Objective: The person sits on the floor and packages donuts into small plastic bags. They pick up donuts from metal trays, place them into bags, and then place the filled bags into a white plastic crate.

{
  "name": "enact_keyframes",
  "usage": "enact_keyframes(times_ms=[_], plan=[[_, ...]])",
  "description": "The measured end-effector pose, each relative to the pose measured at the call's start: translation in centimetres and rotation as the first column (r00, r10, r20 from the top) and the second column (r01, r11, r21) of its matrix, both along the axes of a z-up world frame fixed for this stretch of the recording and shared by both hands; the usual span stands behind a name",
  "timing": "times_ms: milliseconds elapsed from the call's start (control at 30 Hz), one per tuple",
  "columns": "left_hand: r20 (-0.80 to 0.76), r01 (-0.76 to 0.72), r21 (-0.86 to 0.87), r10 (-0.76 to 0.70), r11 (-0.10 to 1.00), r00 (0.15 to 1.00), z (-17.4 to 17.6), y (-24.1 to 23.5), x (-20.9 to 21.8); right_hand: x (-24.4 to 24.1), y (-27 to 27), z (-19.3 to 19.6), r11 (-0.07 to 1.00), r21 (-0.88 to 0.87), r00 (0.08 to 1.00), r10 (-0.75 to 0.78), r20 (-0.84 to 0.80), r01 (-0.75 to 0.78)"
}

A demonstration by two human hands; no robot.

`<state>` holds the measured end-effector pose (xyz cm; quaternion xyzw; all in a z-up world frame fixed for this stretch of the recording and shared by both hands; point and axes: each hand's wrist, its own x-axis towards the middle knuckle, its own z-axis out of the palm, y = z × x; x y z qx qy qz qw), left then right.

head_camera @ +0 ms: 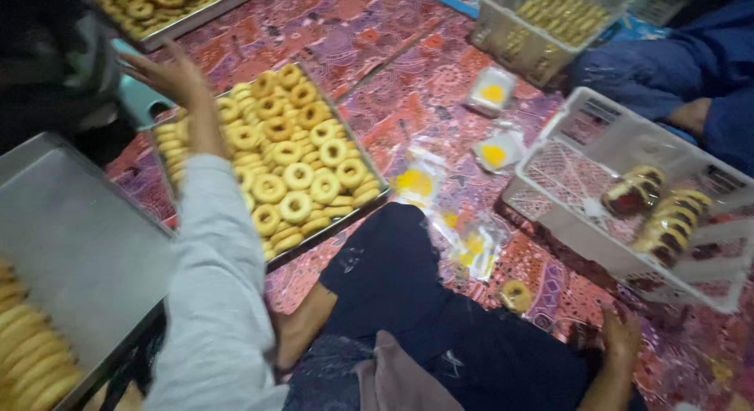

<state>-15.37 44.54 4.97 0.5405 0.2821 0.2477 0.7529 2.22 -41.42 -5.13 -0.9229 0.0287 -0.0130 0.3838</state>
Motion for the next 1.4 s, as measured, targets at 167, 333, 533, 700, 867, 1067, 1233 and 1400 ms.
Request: enact_keyframes(times_ms=[167, 333, 533, 700, 867, 1067, 1233, 1400], plan=[[-0.153, 0.555, 0.409, -0.545, 0.724, 0.824, 21.6, -2.9, 3.9, 1.2, -0.6, -4.3, 0.966, 0.25, 0.974, 0.013, 0.224, -0.071], [-0.358, 0.365, 0.93, -0.128, 0.04, 0.925, 15.0, -19.3, 16.6, 2.1, -2.3, -7.0, 0.951, 0.237, 0.954, -0.244, 0.176, 0.199], [-0.737, 0.764, 0.635, -0.384, -0.115, 0.556, -7.5, -32.1, 26.0, 1.5, -2.2, -8.1, 0.965, 0.238, 0.945, -0.178, 0.276, 0.113], [-0.812, 0.834, 0.539, -0.336, -0.116, 0.478, -23.5, -42.1, 25.7, -0.7, 8.9, -6.0, 0.939, -0.192, 0.948, 0.306, 0.086, -0.286], [-0.577, 0.645, 0.755, -0.346, 0.121, 0.74, -26.0, -45.6, 21.4, -1.5, 13.7, -4.1, 0.661, -0.471, 0.808, 0.526, -0.265, -0.584], [-0.612, 0.65, 0.72, -0.22, 0.245, 0.76, -23.3, -47.4, 21.5, 0.2, 12.0, -2.4, 0.816, -0.402, 0.898, 0.297, -0.325, -0.415], [-0.643, 0.678, 0.699, -0.216, 0.227, 0.735, -25.0, -46.8, 22.1, 1.2, 12.7, -3.0, 0.919, -0.178, 0.936, 0.352, -0.026, -0.351], [-0.599, 0.633, 0.612, -0.244, 0.474, 0.762, -24.2, -48.6, 22.3, 1.7, 15.0, -4.7, 0.936, 0.158, 0.944, 0.326, -0.05, -0.315]])
